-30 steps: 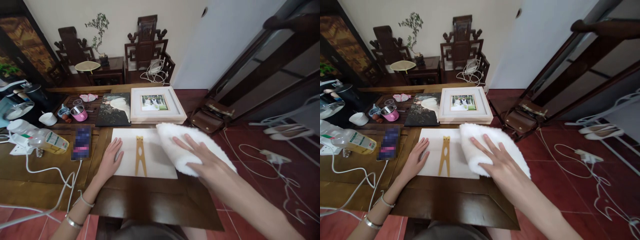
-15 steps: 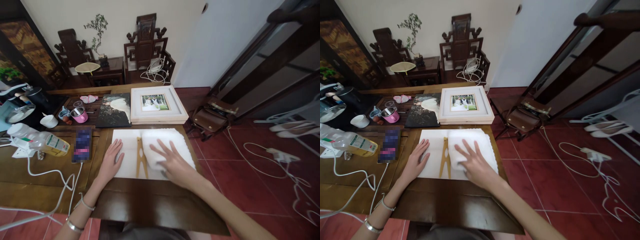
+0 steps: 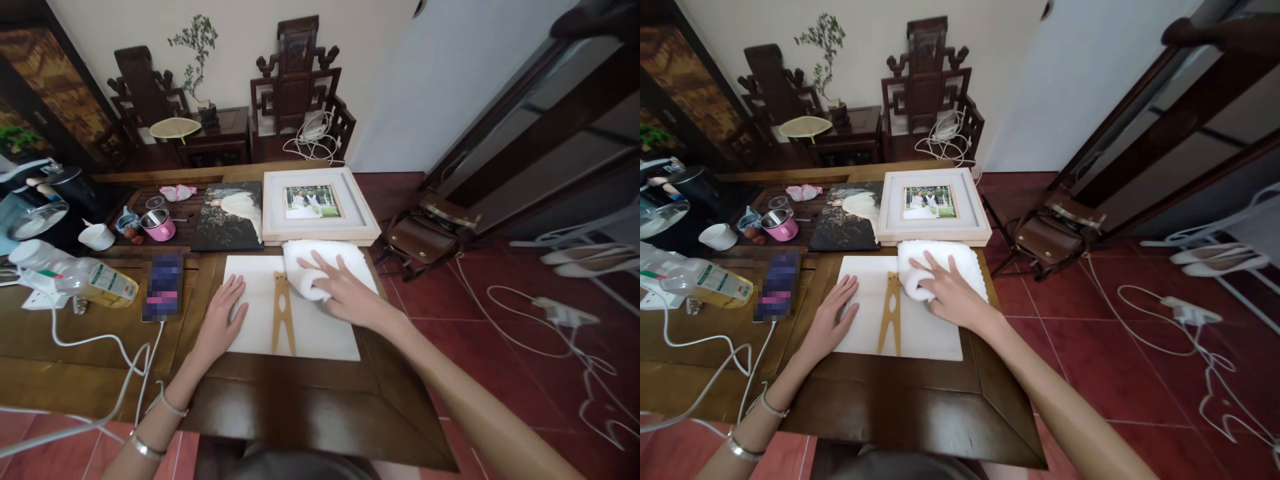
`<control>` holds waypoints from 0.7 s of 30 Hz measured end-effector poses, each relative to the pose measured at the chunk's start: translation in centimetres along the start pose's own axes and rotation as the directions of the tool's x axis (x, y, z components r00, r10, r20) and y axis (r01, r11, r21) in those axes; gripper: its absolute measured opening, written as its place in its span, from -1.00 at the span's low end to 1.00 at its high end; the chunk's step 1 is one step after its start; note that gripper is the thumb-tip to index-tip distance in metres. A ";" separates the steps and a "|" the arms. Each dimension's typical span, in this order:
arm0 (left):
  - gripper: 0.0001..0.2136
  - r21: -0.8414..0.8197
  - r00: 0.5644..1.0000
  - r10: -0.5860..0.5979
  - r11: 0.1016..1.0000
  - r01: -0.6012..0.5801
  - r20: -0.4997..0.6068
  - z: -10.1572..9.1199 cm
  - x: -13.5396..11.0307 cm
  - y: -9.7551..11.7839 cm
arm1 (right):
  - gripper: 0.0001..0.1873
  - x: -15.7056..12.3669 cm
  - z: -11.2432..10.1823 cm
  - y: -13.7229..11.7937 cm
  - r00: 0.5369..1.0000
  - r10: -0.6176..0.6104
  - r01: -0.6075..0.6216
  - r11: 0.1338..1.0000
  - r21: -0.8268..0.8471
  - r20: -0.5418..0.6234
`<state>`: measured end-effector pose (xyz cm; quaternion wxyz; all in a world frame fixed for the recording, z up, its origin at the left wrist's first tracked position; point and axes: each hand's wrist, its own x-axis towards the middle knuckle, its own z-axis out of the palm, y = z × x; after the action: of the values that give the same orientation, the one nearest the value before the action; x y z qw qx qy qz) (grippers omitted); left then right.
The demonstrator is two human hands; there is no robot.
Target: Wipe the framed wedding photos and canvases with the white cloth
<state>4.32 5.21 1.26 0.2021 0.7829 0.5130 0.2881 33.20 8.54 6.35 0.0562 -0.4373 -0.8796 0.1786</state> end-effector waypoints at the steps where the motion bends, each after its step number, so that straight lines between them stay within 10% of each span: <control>1: -0.58 -0.003 1.000 -0.003 1.000 0.003 -0.001 0.0 0.0 0.0 | -0.50 0.4 -0.1 0.0 1.000 0.015 -0.015 1.000 -0.001 0.002; 13: -0.59 -0.004 1.000 0.010 1.000 -0.010 -0.011 0.1 0.0 -0.1 | -0.53 -10.4 -0.1 -7.8 0.944 -0.054 -0.003 0.985 0.173 0.325; 21: -0.58 0.008 1.000 0.018 1.000 -0.018 -0.006 0.1 -0.2 -0.2 | -0.48 -3.3 -0.3 -2.8 0.994 0.046 -0.055 0.994 0.095 0.100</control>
<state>4.22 5.14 1.00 0.1951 0.7874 0.5077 0.2901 33.16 4.46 7.85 0.0300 -0.4469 -0.8601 0.2439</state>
